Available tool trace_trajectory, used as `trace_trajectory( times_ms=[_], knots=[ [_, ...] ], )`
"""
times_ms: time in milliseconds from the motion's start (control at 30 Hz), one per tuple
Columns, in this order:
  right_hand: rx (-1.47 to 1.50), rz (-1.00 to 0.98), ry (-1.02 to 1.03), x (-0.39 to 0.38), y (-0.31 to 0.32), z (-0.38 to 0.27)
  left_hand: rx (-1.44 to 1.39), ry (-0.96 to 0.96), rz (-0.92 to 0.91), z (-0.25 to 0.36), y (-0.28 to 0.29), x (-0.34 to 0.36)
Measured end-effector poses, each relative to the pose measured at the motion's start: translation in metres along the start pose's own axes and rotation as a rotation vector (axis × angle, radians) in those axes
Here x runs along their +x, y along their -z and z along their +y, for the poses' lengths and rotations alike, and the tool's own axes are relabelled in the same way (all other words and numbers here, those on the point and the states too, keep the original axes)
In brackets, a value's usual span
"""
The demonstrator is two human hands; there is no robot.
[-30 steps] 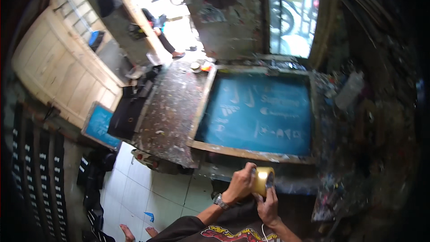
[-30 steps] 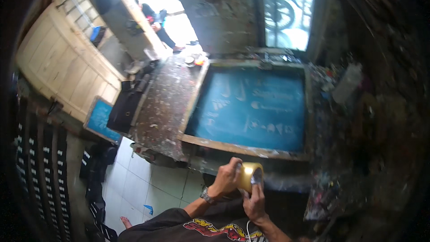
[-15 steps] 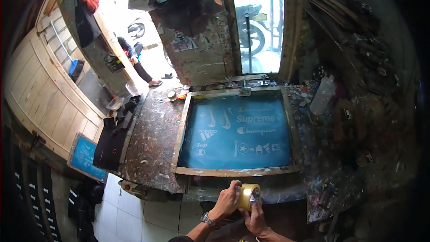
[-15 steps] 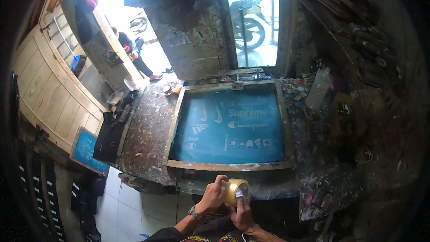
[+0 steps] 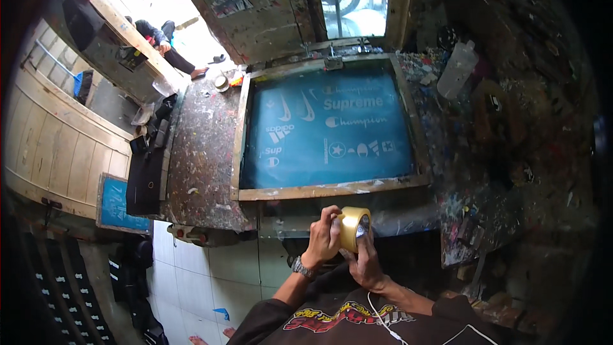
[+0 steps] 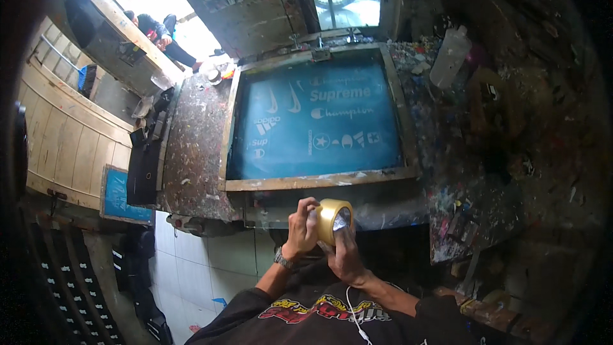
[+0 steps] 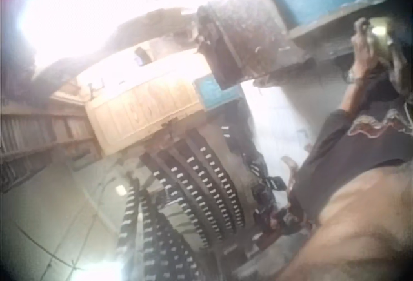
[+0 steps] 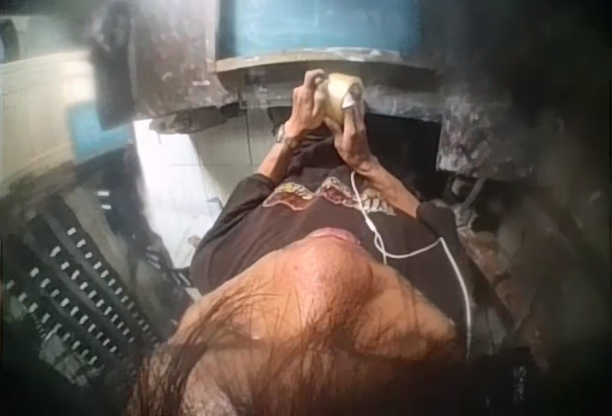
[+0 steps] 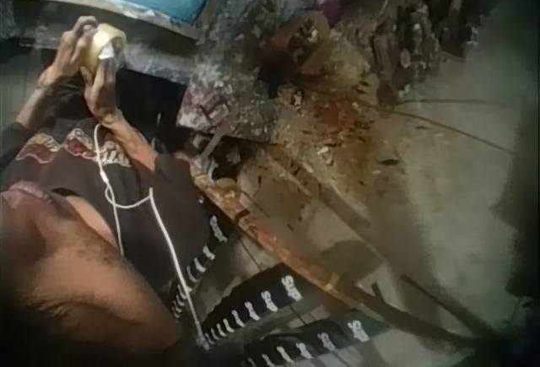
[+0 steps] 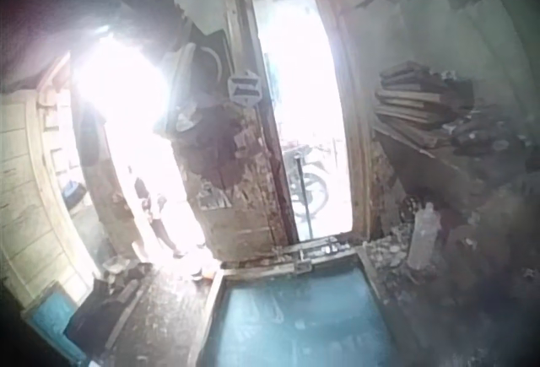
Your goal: The person cleans a glass surface with a cloth, positions a screen printing frame over it, and applies adhesive tape to the edges and center of the screen mesh.
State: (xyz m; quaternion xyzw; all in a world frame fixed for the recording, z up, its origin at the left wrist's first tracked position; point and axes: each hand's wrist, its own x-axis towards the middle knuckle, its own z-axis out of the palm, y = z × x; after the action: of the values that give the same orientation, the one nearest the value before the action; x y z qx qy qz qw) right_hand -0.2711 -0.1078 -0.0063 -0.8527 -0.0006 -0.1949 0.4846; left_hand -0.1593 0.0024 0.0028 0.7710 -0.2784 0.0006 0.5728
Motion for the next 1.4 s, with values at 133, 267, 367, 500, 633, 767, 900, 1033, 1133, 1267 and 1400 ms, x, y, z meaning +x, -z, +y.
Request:
trace_trajectory(
  times_ms=[133, 267, 367, 500, 633, 767, 900, 1033, 1133, 1267, 1400],
  knots=[
    [-0.019, 0.006, -0.028, 0.001, -0.001, -0.002, 0.055, -0.055, 0.017, -0.003, 0.002, 0.009],
    [0.063, 0.008, -0.1, 0.001, -0.001, -0.002, 0.086, -0.069, 0.019, -0.001, 0.0, 0.012],
    [-0.031, 0.017, -0.085, -0.002, -0.004, 0.003, 0.097, -0.031, 0.043, 0.004, -0.002, 0.008],
    [0.01, -0.01, -0.047, -0.009, -0.007, 0.013, 0.0, 0.011, -0.018, 0.005, -0.003, 0.004],
    [-0.041, -0.039, -0.013, -0.01, -0.008, 0.011, 0.025, -0.014, 0.003, 0.008, 0.001, 0.008],
    [-0.031, -0.041, -0.045, -0.012, -0.009, 0.011, 0.133, 0.031, -0.126, 0.007, 0.009, 0.009],
    [-0.052, -0.038, -0.025, -0.013, -0.011, 0.012, 0.13, -0.049, -0.06, 0.009, 0.006, 0.011],
    [-0.082, -0.067, -0.014, -0.014, -0.01, 0.013, 0.121, -0.042, -0.045, 0.014, 0.008, 0.012],
    [-0.1, -0.05, 0.003, -0.011, -0.011, 0.007, 0.163, -0.024, -0.136, 0.003, 0.016, 0.003],
    [-0.17, -0.076, 0.068, -0.007, -0.01, 0.006, 0.277, -0.034, -0.182, 0.006, 0.03, -0.009],
    [-0.205, -0.092, 0.082, -0.005, -0.009, 0.005, 0.206, -0.017, -0.275, 0.032, 0.058, 0.011]
  ],
)
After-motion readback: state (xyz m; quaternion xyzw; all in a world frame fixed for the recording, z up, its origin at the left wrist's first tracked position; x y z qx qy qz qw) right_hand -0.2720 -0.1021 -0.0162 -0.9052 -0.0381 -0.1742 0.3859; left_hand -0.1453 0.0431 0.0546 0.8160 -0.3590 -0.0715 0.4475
